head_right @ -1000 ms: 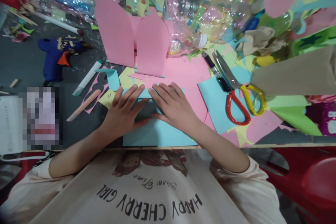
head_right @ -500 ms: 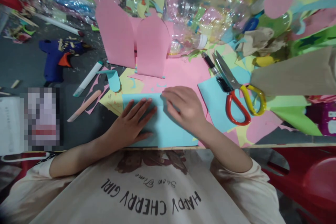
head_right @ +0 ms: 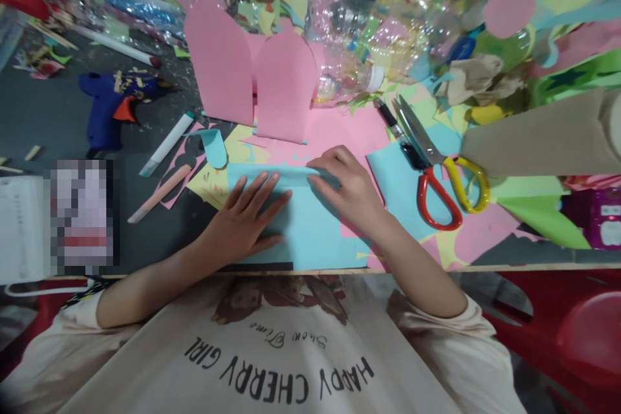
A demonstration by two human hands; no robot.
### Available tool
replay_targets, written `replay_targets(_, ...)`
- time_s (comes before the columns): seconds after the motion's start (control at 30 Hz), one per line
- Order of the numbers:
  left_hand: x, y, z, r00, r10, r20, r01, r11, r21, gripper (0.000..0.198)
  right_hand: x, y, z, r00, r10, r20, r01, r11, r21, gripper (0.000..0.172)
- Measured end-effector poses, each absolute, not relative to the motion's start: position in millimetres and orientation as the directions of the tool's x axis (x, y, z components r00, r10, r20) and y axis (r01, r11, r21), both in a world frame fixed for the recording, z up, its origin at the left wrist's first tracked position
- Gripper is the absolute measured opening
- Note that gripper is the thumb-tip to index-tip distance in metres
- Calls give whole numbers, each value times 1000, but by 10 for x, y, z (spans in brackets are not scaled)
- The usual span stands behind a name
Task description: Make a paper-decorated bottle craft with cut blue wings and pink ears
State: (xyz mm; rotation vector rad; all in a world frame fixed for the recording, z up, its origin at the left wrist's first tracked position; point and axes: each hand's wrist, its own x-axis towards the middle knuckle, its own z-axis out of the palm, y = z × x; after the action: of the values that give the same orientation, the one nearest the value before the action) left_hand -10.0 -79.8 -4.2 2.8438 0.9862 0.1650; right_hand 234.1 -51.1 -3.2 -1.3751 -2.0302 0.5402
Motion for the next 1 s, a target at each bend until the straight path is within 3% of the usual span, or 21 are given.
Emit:
replay_targets(0.2, -94, -771, -62, 766, 639, 75, 617, -763, 193, 68, 2305, -504, -64, -302, 895, 329, 720, 440, -536, 20)
replay_targets(0.4, -93, -778, -87, 769, 630, 107, 607, -772, 189, 67, 2151, -662, -60, -580, 700, 417, 596, 713, -370, 30)
replay_targets(0.7, -98, -770, -78, 770, 634, 75, 607, -764, 218, 68, 2142, -724, -58, -572, 730, 374, 618, 683, -389, 24)
replay_targets(0.9, -95, -759, -70, 777, 626, 63, 609, -774, 172, 68, 2139, -788, 23, -650, 554, 520, 390, 831, -397, 17)
replay_targets(1.0, -93, -757, -69, 783, 619, 63, 604, -781, 159, 68, 2136, -793, 35, -655, 510, 558, 352, 859, -372, 16)
